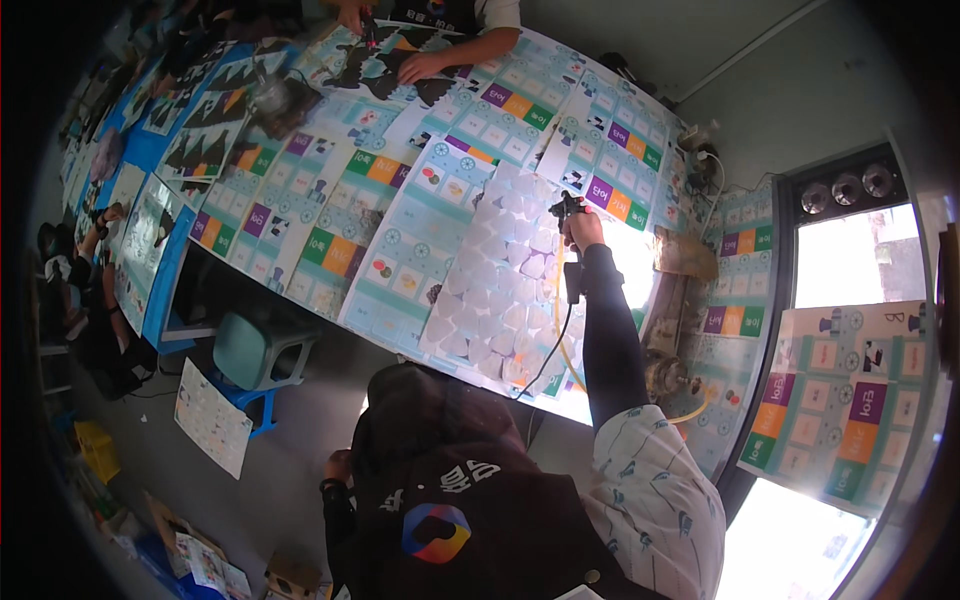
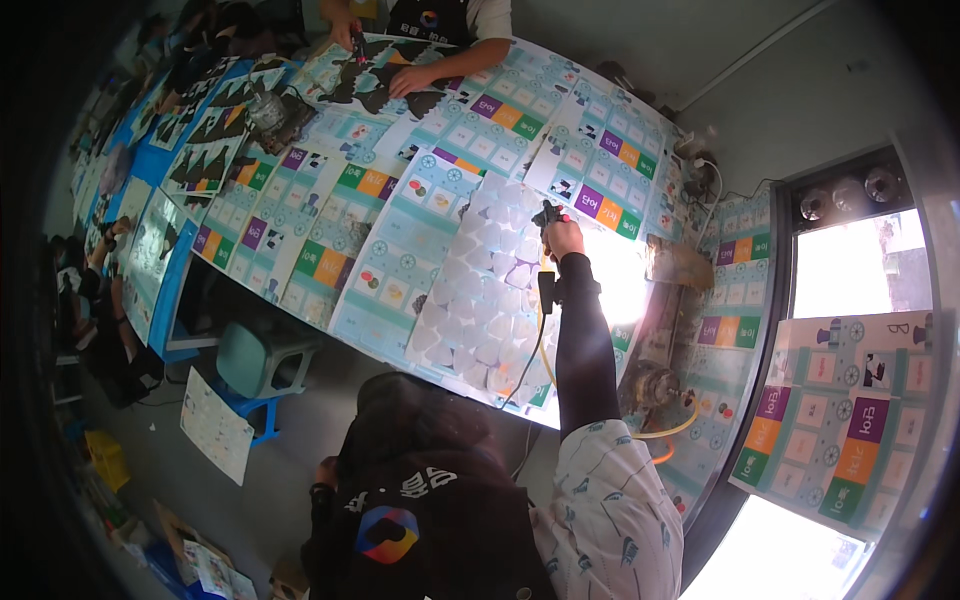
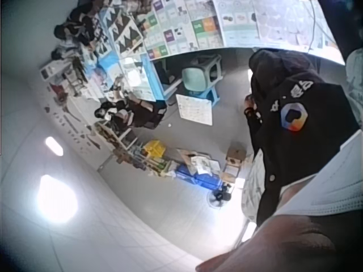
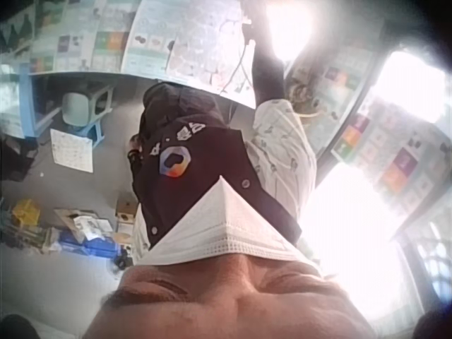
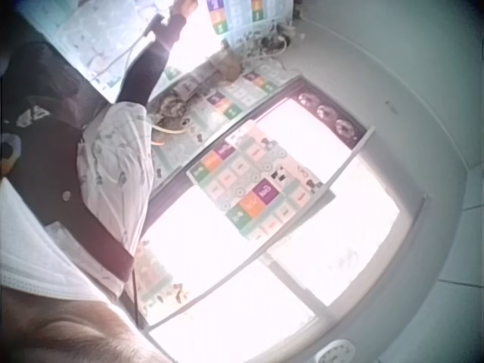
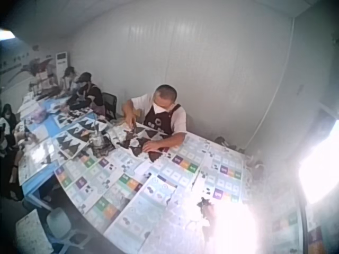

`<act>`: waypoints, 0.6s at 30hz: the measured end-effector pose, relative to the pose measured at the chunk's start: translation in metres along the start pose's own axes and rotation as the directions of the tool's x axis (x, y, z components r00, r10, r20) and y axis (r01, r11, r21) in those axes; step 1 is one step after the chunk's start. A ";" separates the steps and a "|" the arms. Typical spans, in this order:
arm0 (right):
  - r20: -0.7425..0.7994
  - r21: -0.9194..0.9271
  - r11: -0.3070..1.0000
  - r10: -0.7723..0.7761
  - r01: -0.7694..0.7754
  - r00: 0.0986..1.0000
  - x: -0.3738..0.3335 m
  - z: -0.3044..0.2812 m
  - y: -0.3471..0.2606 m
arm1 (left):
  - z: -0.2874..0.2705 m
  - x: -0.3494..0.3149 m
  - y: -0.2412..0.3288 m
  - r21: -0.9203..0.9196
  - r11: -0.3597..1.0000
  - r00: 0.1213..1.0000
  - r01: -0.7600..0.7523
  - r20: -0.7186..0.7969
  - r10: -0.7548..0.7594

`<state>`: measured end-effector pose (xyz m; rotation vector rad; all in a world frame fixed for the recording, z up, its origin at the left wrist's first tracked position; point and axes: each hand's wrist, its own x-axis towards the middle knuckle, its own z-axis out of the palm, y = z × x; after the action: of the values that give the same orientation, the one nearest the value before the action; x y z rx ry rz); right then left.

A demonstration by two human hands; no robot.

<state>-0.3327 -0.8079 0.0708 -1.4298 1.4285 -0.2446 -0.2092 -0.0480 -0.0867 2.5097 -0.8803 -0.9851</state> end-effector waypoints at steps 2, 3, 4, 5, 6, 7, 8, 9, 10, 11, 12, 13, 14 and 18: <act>0.036 -0.013 1.000 0.008 -0.008 0.999 0.000 0.003 0.001 | 0.003 0.001 -0.006 0.019 0.999 1.000 0.027 0.001 -0.027; 0.071 -0.028 0.999 0.019 -0.017 0.997 -0.001 0.005 0.001 | 0.004 0.000 -0.010 0.037 0.998 0.999 0.054 0.003 -0.055; 0.059 0.051 0.999 0.015 -0.018 0.998 -0.002 0.006 0.001 | 0.003 0.000 -0.011 0.036 0.998 0.999 0.054 0.004 -0.054; 0.058 0.049 0.999 0.016 -0.019 0.998 0.000 0.007 0.003 | 0.002 0.001 -0.012 0.028 0.999 0.999 0.034 0.014 -0.035; 0.020 0.065 0.998 -0.016 0.015 1.000 0.005 0.007 0.004 | 0.001 0.001 -0.012 0.020 1.000 1.000 0.015 0.026 -0.015; -0.024 0.078 0.996 -0.046 0.047 0.999 0.011 0.008 0.008 | -0.001 0.003 -0.007 0.017 1.000 0.999 0.011 0.031 -0.011; -0.008 0.046 0.998 -0.041 0.041 0.999 0.016 0.008 0.006 | -0.005 0.002 -0.001 -0.144 0.982 0.992 0.120 0.048 -0.114; -0.007 0.048 0.998 -0.042 0.042 0.999 0.021 0.010 0.005 | -0.009 0.002 0.006 -0.300 0.927 0.974 0.226 0.081 -0.211; 0.026 -0.005 1.000 -0.010 0.010 1.000 0.023 0.014 0.001 | -0.008 0.000 0.003 -0.299 0.927 0.973 0.228 0.084 -0.213; 0.057 -0.059 0.998 0.025 -0.021 0.998 0.024 0.017 -0.003 | -0.008 -0.002 0.000 -0.345 0.914 0.976 0.215 0.103 -0.190; 0.097 -0.042 0.999 0.018 -0.014 0.995 0.026 0.020 -0.007 | -0.008 -0.003 -0.003 -0.391 0.898 0.978 0.202 0.121 -0.167; 0.092 -0.045 0.999 0.026 -0.022 0.995 0.029 0.019 -0.006 | -0.009 0.000 -0.002 -0.389 0.898 0.978 0.204 0.131 -0.165; 0.043 -0.018 1.000 0.001 0.000 0.999 0.033 0.017 -0.006 | -0.010 0.006 0.000 -0.455 0.841 0.956 0.292 0.170 -0.239; 0.001 -0.109 0.988 0.112 -0.112 0.994 0.032 0.014 -0.010 | -0.016 0.041 -0.002 -0.618 0.561 0.816 0.551 0.257 -0.518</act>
<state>-0.3075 -0.8301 0.0566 -1.4307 1.5304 -0.0914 -0.1734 -0.0718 -0.0970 2.0937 0.2950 -1.2492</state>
